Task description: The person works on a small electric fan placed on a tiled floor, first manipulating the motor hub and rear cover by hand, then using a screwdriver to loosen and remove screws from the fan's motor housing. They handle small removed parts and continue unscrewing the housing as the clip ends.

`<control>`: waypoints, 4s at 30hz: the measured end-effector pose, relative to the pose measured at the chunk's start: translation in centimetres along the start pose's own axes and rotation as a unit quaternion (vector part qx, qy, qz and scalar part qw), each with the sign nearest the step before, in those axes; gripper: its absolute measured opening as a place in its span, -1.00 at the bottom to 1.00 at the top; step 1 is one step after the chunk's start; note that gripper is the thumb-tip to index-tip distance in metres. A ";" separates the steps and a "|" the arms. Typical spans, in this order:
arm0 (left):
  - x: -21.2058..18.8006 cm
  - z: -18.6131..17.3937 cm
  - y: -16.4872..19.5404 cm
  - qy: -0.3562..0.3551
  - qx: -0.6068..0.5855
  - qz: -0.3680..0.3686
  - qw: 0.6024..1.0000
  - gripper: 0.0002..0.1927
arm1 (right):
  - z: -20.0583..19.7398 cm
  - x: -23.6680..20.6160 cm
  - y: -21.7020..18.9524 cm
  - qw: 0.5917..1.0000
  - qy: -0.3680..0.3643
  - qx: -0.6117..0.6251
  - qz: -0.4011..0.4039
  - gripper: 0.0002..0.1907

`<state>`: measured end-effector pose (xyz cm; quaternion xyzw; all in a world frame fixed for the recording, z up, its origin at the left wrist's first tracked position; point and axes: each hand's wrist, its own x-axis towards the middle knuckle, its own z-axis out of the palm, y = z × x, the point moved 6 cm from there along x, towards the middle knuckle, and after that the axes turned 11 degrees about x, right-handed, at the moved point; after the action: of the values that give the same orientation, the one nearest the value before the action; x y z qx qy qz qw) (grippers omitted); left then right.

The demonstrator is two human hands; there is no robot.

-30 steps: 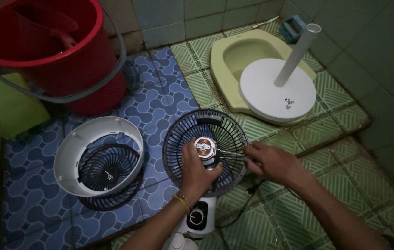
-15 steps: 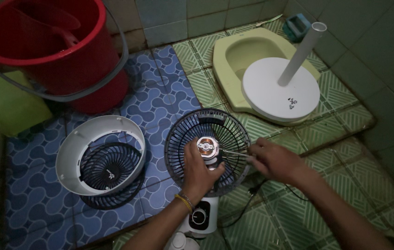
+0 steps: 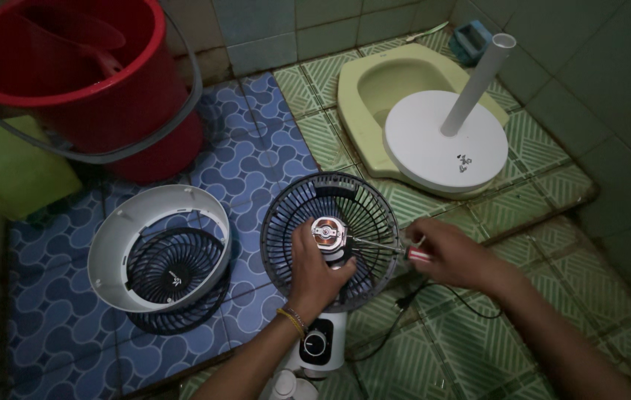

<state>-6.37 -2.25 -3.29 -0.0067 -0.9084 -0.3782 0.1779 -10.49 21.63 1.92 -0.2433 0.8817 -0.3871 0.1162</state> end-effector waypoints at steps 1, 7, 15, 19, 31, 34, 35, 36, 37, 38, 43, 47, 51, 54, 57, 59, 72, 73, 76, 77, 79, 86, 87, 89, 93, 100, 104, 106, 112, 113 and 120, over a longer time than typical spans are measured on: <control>0.0 0.0 0.0 0.000 0.000 -0.001 1.000 0.04 | 0.0 -0.1 -0.3 1.000 0.003 -0.012 0.003 -0.62; 0.0 0.1 0.3 0.002 0.006 -0.003 1.000 0.04 | -0.6 -1.9 0.2 0.964 -0.024 -0.206 0.164 -0.58; 0.0 0.2 0.0 -0.002 0.005 -0.009 1.000 0.04 | -1.5 -3.2 3.6 0.979 0.025 0.200 -0.028 -0.58; -0.1 0.2 -0.1 0.006 0.009 0.009 1.000 0.05 | -1.5 -2.9 7.1 0.988 0.044 0.142 0.045 -0.60; -0.2 0.8 -0.5 0.021 0.011 0.029 0.999 0.05 | -1.4 -1.8 10.5 0.953 0.013 0.273 0.133 -0.67; -0.1 0.9 -0.4 0.027 0.011 0.043 0.999 0.06 | -1.0 -1.9 12.3 0.914 0.015 0.316 0.255 -0.70; -0.1 0.9 -0.4 0.025 0.010 0.042 0.999 0.06 | -0.7 -1.6 12.5 0.896 0.018 0.353 0.267 -0.70; -0.1 0.9 -0.3 0.022 0.009 0.040 0.999 0.07 | -0.5 -1.6 12.6 0.877 0.020 0.390 0.280 -0.70; -0.1 0.8 -0.3 0.022 0.011 0.040 0.999 0.07 | -0.4 -1.5 12.6 0.877 0.021 0.390 0.280 -0.70; -0.1 0.7 -0.3 0.023 0.013 0.040 0.999 0.07 | -0.4 -1.4 12.5 0.877 0.023 0.389 0.280 -0.68; 0.0 0.5 -0.3 0.019 0.002 0.026 0.999 0.06 | -1.2 -1.6 9.7 0.941 0.011 0.280 0.188 -0.62; 0.0 0.6 -0.1 0.026 0.008 0.025 0.999 0.06 | -1.0 -1.9 5.2 0.990 -0.008 0.092 0.102 -0.63; 0.1 0.5 0.1 0.038 0.004 0.021 0.999 0.05 | -0.3 -2.1 0.6 0.999 0.032 0.021 0.000 -0.57; -0.1 0.5 0.1 0.029 0.013 0.026 0.999 0.05 | 1.1 -1.4 -0.8 0.997 0.000 -0.068 -0.028 -0.72; -0.2 0.5 0.2 0.024 0.011 0.016 1.000 0.05 | 2.4 -0.7 -0.9 0.995 -0.005 -0.070 -0.069 -0.75; -0.3 0.4 0.4 0.025 0.014 0.023 0.999 0.06 | 2.5 -1.0 -0.3 0.995 -0.001 -0.068 -0.074 -0.75; -0.4 0.0 0.6 0.000 0.031 0.023 0.999 0.09 | 1.7 -8.7 5.6 0.800 0.167 0.571 0.079 -0.70; -0.4 0.0 0.6 -0.003 0.033 0.026 0.999 0.10 | 1.9 -8.9 5.3 0.784 0.162 0.596 0.065 -0.69; -0.6 -0.2 0.8 -0.007 0.037 0.030 0.999 0.14 | 2.5 -9.6 4.1 0.742 0.149 0.653 0.037 -0.66; -0.7 -0.4 1.0 -0.008 0.036 0.030 0.999 0.17 | 2.7 -9.9 3.6 0.735 0.147 0.661 0.040 -0.65; -0.6 -0.6 1.1 -0.020 0.036 0.015 0.999 0.19 | 3.0 -10.3 2.7 0.726 0.131 0.673 0.047 -0.64; -0.5 -2.2 2.2 -0.101 0.040 -0.023 0.994 0.11 | 4.1 -11.3 -0.6 0.735 0.054 0.676 0.003 -0.62; -0.6 -2.5 2.7 -0.110 0.039 -0.024 0.993 0.09 | 4.0 -11.6 -1.1 0.739 0.045 0.672 -0.014 -0.61; -0.7 -3.1 3.6 -0.123 0.098 -0.021 0.987 0.11 | 3.8 -12.1 -2.2 0.723 0.030 0.687 -0.062 -0.64; -1.5 -4.9 6.0 -0.136 0.212 0.022 0.967 0.10 | 3.6 -12.5 -2.6 0.740 0.065 0.664 -0.086 -0.62; -8.0 -4.1 13.4 -0.345 -0.402 0.041 0.847 -0.22 | 4.8 -12.2 -2.5 0.726 0.188 0.661 -0.027 -0.62; -8.2 -4.2 13.5 -0.331 -0.399 -0.012 0.855 -0.35 | 4.8 -11.3 -4.5 0.801 0.231 0.550 -0.055 -0.72; -8.0 -4.8 13.2 -0.335 -0.327 -0.001 0.883 -0.29 | 4.5 -11.1 -5.1 0.811 0.247 0.527 -0.058 -0.72; -7.7 -6.4 13.8 -0.260 -0.268 0.105 0.922 -0.32 | 4.2 -10.9 -5.8 0.739 0.290 0.606 -0.054 -0.69; -7.9 -6.4 13.6 -0.252 -0.284 0.113 0.918 -0.36 | 4.0 -10.9 -5.8 0.732 0.299 0.611 -0.050 -0.69; -9.2 -5.5 11.4 -0.186 -0.205 0.166 0.946 -0.58 | -0.3 -12.0 -7.8 0.663 0.312 0.654 -0.188 -0.70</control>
<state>5.64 3.23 5.14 -0.2639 -0.8141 -0.5137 0.0605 2.31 23.53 8.09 -0.1300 0.3223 -0.9310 -0.1114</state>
